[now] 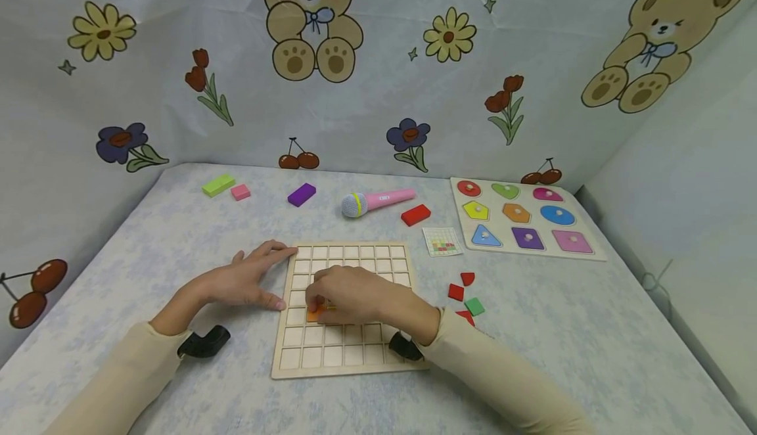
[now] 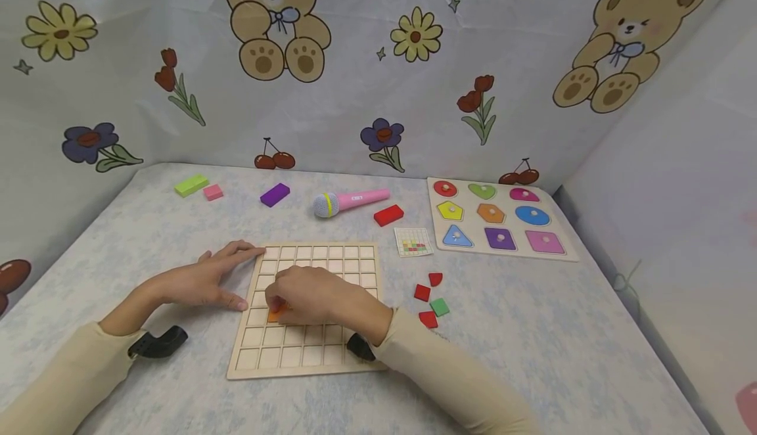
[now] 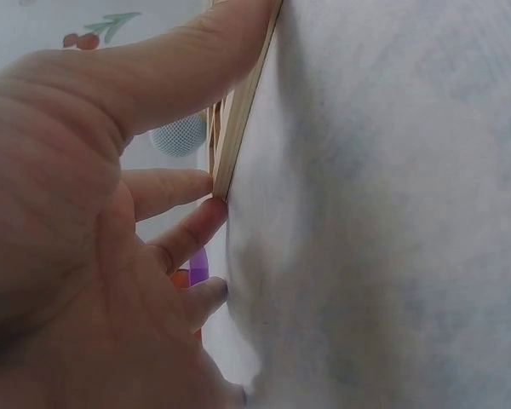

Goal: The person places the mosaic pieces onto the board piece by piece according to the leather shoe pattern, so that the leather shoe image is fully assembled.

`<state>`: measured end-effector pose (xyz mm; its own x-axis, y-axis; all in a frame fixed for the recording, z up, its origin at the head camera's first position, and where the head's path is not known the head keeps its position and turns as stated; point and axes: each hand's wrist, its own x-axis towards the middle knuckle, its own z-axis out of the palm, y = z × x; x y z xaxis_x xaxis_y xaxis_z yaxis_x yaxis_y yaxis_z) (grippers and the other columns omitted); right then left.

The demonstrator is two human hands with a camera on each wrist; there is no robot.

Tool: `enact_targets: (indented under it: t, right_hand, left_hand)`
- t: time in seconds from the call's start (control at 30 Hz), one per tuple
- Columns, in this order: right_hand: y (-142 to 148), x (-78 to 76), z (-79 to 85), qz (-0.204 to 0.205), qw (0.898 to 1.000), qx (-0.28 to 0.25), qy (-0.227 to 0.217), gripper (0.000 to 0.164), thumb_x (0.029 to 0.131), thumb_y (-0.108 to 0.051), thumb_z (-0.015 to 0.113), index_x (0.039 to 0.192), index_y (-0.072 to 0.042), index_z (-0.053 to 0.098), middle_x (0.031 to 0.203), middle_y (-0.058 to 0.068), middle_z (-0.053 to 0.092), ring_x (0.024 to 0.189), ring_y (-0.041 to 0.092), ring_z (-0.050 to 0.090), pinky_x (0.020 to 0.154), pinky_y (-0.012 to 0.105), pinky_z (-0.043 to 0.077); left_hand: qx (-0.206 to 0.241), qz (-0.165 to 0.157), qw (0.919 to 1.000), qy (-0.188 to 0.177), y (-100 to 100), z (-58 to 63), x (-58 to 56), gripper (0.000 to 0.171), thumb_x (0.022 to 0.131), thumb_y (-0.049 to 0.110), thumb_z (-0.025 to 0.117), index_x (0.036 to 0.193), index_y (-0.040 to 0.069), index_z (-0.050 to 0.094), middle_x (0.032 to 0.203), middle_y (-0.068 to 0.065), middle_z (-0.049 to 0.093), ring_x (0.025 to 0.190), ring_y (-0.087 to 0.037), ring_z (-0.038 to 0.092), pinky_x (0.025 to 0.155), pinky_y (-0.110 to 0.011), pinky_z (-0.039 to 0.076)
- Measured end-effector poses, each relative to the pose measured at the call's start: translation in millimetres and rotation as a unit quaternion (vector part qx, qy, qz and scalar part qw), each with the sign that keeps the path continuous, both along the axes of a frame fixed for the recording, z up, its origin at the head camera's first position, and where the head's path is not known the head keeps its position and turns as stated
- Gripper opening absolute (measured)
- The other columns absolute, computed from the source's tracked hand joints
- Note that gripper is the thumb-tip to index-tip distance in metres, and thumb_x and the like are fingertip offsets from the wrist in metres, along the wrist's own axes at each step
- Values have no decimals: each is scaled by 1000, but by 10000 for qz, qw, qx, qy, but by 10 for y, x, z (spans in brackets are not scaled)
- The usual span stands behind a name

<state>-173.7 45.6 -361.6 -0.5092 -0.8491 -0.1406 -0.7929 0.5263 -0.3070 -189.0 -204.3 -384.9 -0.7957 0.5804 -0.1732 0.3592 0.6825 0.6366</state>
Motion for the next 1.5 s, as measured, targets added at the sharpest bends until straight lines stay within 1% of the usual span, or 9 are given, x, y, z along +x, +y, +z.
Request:
enact_targets:
  t: [0.23,0.37,0.5,0.83,0.97,1.1,1.23,1.37,1.5]
  right_hand:
    - [14,46,10,-44,9999,53,138,6,93,-26,73,99,-23,74,97,-11,65,84,-1,57,73,14,48]
    - [48,92,39,12,9996,39,284,10,94,-26,72,103,-22,76,103,-11,68,90,-1,60,81,15,50]
    - [90,125,63,92,9993,47,357,14,95,-23,71,107,-21,77,109,-10,70,99,1,63,89,18,51]
    - [198,125,78,110,9999,-16,-124,16,98,-18,67,112,-18,74,119,-10,70,108,2,61,94,19,49]
    - [228,125,77,179,9997,-78,-163,17,99,-19,65,113,-18,74,121,-9,69,113,3,61,97,20,48]
    - [301,136,81,185,9997,-139,-69,18,99,-20,65,114,-18,73,120,-9,69,114,4,61,98,21,48]
    - [440,157,99,-8,9998,-175,14,18,98,-22,66,115,-18,73,116,-9,69,111,4,61,97,22,50]
    - [658,164,111,-346,9990,-249,-159,20,99,-26,65,115,-18,73,114,-9,69,106,6,62,95,25,51]
    - [932,146,116,-798,9957,-347,-325,20,98,-27,65,113,-17,73,115,-8,69,101,9,63,90,27,52]
  left_hand:
    - [6,1,10000,-23,7,8,17,98,81,42,82,157,7,30,150,-17,30,143,-44,27,103,-82,-2]
    - [8,14,10000,-7,10,18,18,98,81,42,82,157,7,31,150,-16,31,143,-44,28,103,-82,-2]
    - [1,53,10000,-14,7,19,18,98,80,43,83,156,7,31,149,-16,31,143,-44,28,103,-82,-3]
    - [-15,67,10000,-23,5,16,15,99,80,43,83,157,8,31,150,-16,30,143,-43,28,103,-82,-3]
    - [8,69,10000,-52,9,10,10,99,80,42,83,157,8,31,150,-16,30,144,-43,28,103,-82,-4]
    - [-20,94,9999,-82,17,-11,2,99,80,43,83,157,9,31,152,-16,29,144,-44,27,103,-82,-4]
    - [-70,133,9999,-57,20,-18,-4,100,79,43,83,157,9,31,151,-16,29,144,-44,27,103,-82,-4]
    - [-71,139,9999,-64,21,-13,-2,100,79,44,84,157,9,31,151,-16,29,144,-44,27,103,-82,-4]
    - [-82,134,9998,-82,20,-2,3,100,79,44,84,157,9,31,151,-16,29,143,-43,28,104,-82,-4]
